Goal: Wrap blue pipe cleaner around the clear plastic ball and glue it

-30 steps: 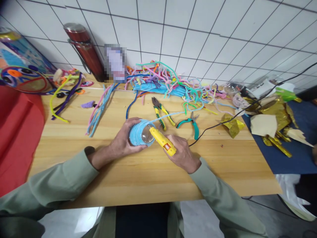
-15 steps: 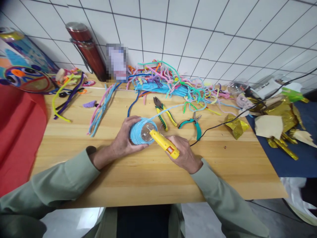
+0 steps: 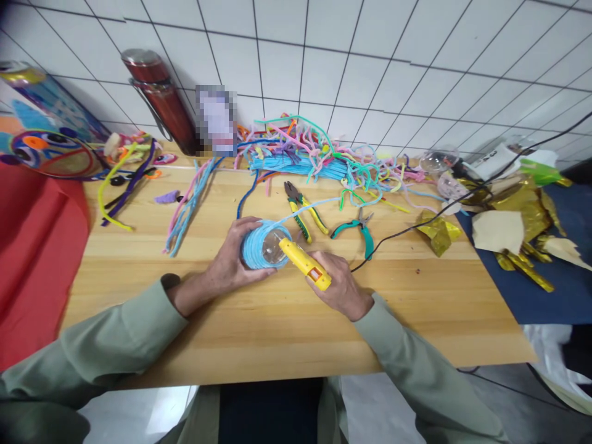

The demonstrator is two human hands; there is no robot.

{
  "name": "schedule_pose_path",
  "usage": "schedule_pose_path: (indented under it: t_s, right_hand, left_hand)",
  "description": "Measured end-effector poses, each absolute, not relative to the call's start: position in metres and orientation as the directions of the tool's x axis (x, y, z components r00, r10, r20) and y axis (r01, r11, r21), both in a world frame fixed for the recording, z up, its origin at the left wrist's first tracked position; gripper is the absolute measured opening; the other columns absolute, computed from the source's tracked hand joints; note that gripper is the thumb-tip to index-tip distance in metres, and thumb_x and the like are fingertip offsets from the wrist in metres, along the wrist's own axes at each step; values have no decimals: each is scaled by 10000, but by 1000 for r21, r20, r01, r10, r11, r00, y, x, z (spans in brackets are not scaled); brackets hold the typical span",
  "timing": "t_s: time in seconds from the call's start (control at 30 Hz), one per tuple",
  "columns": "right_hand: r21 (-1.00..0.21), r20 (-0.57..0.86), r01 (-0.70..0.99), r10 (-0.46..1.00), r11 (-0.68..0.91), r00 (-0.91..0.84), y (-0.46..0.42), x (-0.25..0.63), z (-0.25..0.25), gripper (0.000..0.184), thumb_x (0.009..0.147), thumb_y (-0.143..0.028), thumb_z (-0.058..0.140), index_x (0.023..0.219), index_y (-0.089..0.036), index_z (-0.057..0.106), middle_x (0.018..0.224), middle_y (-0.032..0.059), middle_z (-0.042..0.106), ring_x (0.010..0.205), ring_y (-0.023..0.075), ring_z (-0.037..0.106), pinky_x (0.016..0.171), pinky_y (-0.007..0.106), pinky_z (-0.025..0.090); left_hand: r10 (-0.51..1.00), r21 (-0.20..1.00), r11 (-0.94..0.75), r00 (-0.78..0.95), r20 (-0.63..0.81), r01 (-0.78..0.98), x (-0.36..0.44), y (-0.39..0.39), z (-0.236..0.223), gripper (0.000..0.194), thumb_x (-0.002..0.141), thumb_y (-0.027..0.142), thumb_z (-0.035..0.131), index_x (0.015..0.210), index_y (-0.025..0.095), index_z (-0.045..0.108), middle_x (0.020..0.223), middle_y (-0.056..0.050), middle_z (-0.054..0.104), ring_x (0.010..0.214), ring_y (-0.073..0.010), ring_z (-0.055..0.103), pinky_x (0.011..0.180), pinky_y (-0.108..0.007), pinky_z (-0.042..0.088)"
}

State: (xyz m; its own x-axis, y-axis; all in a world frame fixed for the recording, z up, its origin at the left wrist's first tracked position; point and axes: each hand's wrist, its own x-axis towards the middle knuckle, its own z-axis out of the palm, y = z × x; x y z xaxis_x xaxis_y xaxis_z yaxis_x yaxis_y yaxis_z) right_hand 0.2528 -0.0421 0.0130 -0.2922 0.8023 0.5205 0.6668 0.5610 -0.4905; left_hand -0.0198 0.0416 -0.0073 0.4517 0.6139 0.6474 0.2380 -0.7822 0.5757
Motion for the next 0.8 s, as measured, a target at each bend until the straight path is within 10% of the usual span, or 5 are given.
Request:
schedule_pose_path:
  t_s: [0.8]
  right_hand:
    - [-426, 573, 608, 720, 670, -392, -36, 256, 11, 223, 973, -140, 615, 1157, -265, 599, 855, 10, 727, 735, 206, 717, 675, 321, 589]
  left_hand:
    - [619, 603, -772, 455, 640, 203, -21, 44, -9, 910, 851, 549, 896, 1560, 292, 387, 1446, -156, 528, 1353, -359, 586, 1109, -585, 567]
